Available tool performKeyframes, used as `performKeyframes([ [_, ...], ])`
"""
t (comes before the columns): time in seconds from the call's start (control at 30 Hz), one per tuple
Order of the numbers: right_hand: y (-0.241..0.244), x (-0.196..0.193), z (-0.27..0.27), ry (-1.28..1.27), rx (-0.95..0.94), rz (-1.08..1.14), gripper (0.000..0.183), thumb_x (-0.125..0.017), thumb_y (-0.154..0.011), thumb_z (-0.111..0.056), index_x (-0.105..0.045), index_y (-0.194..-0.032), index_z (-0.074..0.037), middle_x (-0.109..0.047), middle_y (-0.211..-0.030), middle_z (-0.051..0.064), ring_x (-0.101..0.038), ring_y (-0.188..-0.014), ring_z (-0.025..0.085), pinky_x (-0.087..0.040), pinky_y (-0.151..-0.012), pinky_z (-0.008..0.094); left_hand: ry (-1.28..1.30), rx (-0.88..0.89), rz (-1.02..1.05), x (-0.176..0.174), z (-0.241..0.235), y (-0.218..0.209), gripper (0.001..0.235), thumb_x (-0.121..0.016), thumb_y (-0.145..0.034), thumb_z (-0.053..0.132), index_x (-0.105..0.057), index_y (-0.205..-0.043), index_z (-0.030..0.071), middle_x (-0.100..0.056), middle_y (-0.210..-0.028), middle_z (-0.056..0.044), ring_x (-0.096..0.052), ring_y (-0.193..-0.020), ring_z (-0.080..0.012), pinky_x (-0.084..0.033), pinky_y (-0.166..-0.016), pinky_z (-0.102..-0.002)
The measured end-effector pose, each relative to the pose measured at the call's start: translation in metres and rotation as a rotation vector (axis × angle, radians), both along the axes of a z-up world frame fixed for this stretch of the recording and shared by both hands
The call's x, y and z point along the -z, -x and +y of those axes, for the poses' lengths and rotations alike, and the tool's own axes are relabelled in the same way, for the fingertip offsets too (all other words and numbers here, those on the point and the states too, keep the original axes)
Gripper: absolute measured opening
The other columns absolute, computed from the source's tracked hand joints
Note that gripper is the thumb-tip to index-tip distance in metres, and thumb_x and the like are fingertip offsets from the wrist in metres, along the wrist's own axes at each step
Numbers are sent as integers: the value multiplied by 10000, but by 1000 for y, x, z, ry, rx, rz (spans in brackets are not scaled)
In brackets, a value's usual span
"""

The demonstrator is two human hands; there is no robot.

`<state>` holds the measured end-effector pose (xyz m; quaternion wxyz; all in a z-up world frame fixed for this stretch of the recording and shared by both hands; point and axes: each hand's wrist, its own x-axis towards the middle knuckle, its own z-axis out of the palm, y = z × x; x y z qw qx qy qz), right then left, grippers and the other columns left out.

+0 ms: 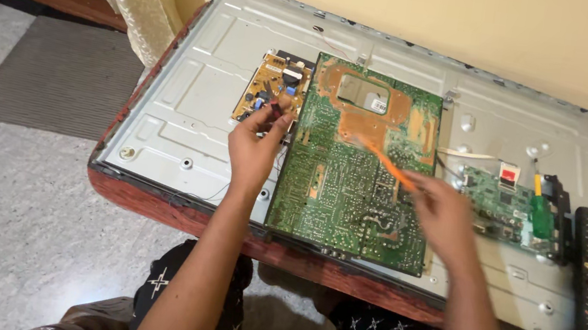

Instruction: The person uses a small brush to clean a green circuit board placed on a disassembled TV chassis. They repeatedly brush different areas of the board, occasionally switching to a larger orange brush, and continue scrubbing the same regions throughout the clip.

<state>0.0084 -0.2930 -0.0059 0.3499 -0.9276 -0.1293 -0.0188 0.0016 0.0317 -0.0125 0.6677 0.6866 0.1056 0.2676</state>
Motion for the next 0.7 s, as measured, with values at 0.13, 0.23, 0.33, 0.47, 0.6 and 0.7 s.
performKeyframes([
  [0.13, -2, -5, 22, 127, -139, 242, 315, -624, -966, -142, -769, -1220, -256, -764, -941, 64, -674, -750, 182, -609, -730, 346, 0, 47, 22, 3, 4, 2, 294, -753, -925, 204, -784, -1187, 75, -741, -883, 22, -569, -744, -46, -478, -648, -225],
  [0.23, 4, -15, 14, 108, -220, 414, 328, -637, -925, -147, -787, -1180, -289, -795, -937, 31, -702, -749, 150, -628, -737, 330, 64, 78, 19, 6, 9, 0, 303, -759, -914, 202, -778, -1186, 70, -741, -889, 26, -563, -739, -43, -467, -635, -226],
  [0.33, 7, -21, 13, 26, -90, 310, 324, -636, -933, -146, -766, -1192, -291, -795, -1007, -3, -707, -775, 147, -613, -737, 331, 66, 94, -1, 6, 12, -2, 304, -761, -910, 193, -775, -1188, 71, -747, -897, 33, -589, -755, -32, -489, -661, -212],
  [0.47, 2, -17, 27, 230, 88, 71, 391, -622, -976, -107, -737, -1298, -296, -772, -1033, 52, -679, -791, 226, -586, -750, 391, 3, 103, 49, 3, 9, 3, 301, -758, -916, 195, -786, -1195, 84, -728, -868, 29, -550, -720, -39, -468, -631, -217],
  [0.6, 9, -16, 26, 125, -115, 341, 296, -625, -947, -156, -780, -1166, -283, -784, -1046, 14, -726, -894, 145, -607, -862, 340, 67, 123, 22, 2, 9, 1, 300, -753, -919, 194, -776, -1197, 85, -737, -875, 39, -578, -741, -24, -472, -647, -208],
  [0.7, 16, -26, 17, 86, -229, 388, 323, -614, -917, -150, -791, -1148, -290, -811, -1008, 14, -752, -879, 138, -590, -848, 344, 48, 127, 52, 4, 7, 0, 296, -748, -924, 192, -781, -1199, 90, -716, -828, 35, -577, -728, -23, -465, -636, -215],
])
